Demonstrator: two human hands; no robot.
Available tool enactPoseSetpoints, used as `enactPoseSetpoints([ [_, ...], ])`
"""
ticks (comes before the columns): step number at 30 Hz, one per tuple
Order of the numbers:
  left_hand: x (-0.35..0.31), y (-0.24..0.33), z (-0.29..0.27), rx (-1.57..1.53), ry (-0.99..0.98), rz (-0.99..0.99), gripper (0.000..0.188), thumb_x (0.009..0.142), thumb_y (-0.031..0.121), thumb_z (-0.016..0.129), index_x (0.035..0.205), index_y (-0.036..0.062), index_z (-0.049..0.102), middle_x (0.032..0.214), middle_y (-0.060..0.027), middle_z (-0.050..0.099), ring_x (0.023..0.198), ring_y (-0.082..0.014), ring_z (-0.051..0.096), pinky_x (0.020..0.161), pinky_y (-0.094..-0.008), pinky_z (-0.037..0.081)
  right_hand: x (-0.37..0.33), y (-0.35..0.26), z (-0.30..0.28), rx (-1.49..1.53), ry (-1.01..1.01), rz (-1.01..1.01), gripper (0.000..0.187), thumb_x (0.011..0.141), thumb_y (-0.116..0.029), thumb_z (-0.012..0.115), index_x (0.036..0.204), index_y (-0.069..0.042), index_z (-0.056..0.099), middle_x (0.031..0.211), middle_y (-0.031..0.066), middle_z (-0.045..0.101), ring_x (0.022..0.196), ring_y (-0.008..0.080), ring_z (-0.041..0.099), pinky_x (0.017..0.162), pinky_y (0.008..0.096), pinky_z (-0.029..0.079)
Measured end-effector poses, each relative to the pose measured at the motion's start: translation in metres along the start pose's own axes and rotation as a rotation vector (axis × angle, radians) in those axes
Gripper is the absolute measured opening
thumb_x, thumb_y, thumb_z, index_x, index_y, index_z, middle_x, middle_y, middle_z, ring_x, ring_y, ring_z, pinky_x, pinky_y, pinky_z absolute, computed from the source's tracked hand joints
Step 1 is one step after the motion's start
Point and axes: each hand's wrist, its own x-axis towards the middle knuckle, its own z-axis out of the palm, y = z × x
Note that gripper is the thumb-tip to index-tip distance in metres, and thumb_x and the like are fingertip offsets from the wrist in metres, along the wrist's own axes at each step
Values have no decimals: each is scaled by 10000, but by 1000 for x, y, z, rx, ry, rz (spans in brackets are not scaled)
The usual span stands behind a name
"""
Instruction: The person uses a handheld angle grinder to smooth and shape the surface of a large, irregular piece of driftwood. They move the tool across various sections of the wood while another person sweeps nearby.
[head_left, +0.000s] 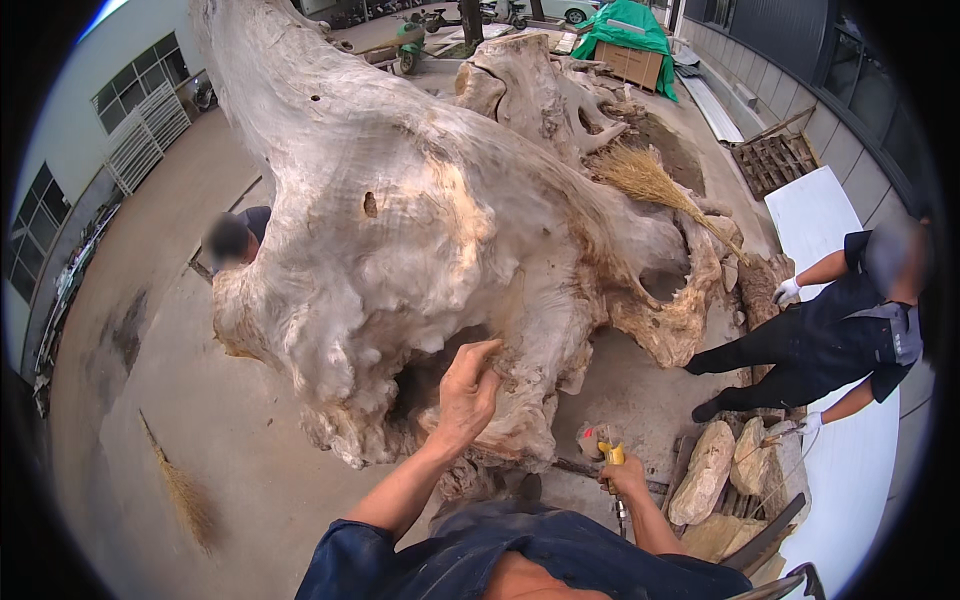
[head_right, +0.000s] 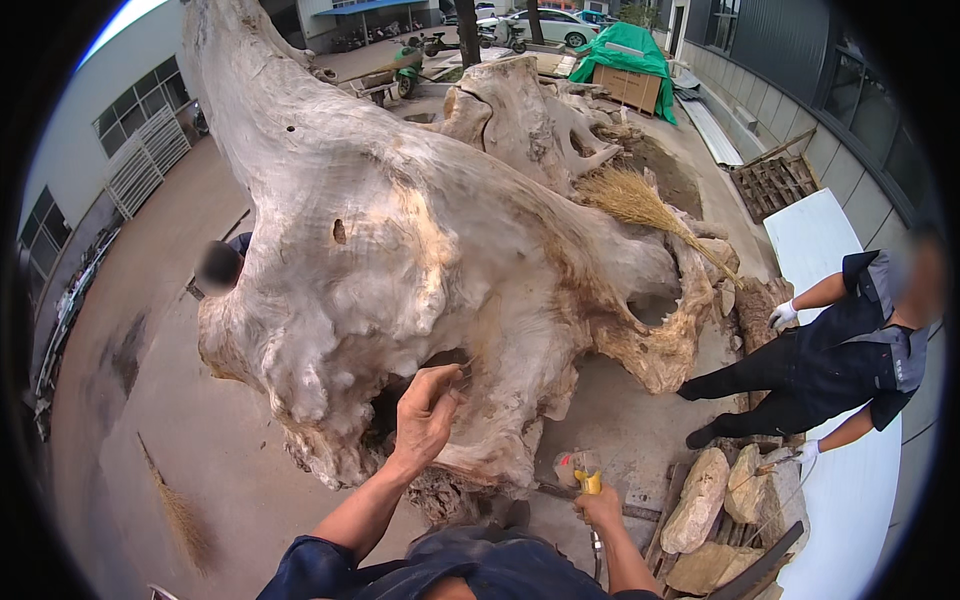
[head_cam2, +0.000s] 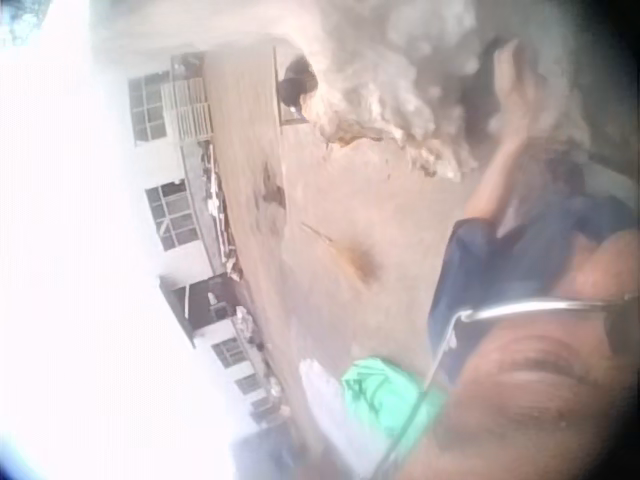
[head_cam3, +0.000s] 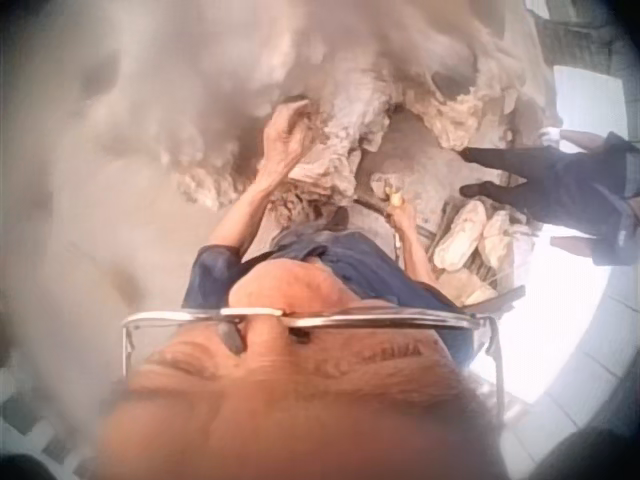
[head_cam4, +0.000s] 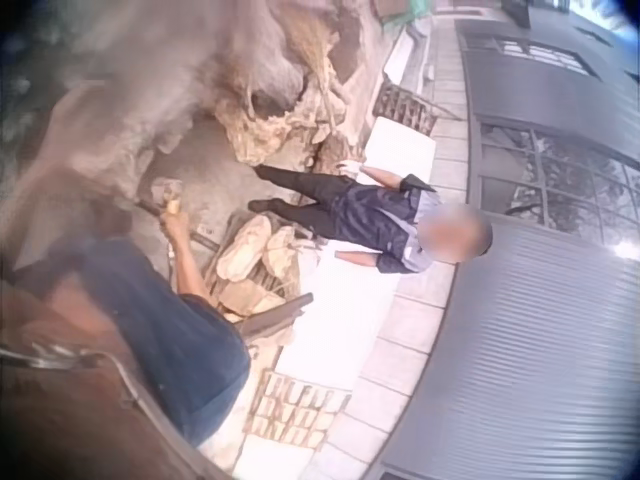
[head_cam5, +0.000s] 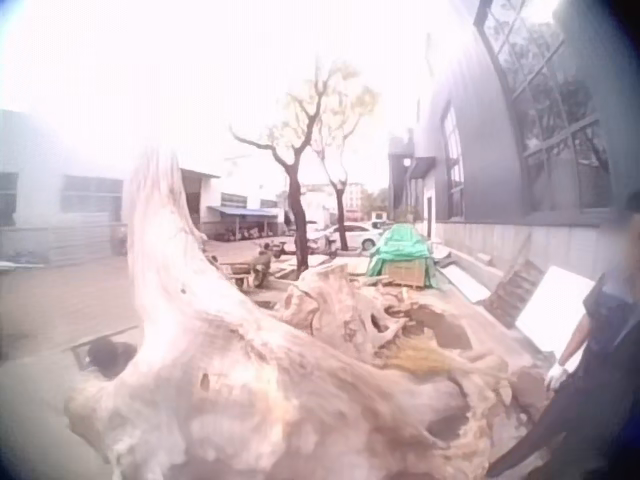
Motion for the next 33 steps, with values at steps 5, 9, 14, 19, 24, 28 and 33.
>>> enactPoseSetpoints([
  [5,77,11,-16,290,184,65,440,995,30,598,1432,-9,560,1377,-202,638,1177,-315,688,965,-407,552,11,68,-36,48,86,97,295,728,92,711,1012,66,632,734,129,661,569,238,680,461,384,550],
  [9,152,4,-40,543,268,156,551,1035,162,597,1527,-41,451,1482,-286,565,1341,-425,578,1121,-487,448,10,102,-52,32,90,121,271,736,103,693,998,70,631,726,133,658,539,254,672,451,398,545],
  [14,239,-15,-52,743,288,143,713,1055,364,592,1570,-77,369,1482,-342,537,1413,-467,496,1174,-513,375,-4,110,-54,117,142,159,176,700,75,713,861,67,641,654,130,659,534,246,685,447,388,561],
  [19,282,-24,-26,737,182,2,799,1046,423,546,1583,-114,298,1630,-337,355,1526,-454,348,1247,-588,224,-18,108,-44,276,200,248,173,738,74,681,906,67,638,678,135,659,530,257,685,447,391,558],
  [24,251,-52,3,954,226,169,760,1030,370,581,1576,-98,333,1665,-325,292,1559,-481,256,1258,-600,193,-13,96,-39,317,142,221,215,737,69,668,947,70,627,681,121,643,534,246,677,455,387,555],
  [28,195,-35,12,941,105,397,617,994,207,643,1512,-66,448,1611,-272,406,1512,-440,363,1219,-587,273,-1,80,-39,260,103,133,232,713,73,661,942,76,622,689,120,645,532,234,670,455,374,546],
  [33,84,-15,29,695,-73,304,355,955,59,683,1305,14,651,1263,-200,669,1174,-375,644,981,-449,515,27,61,-43,127,67,110,276,732,82,693,999,42,642,733,128,667,551,235,682,457,377,550],
])
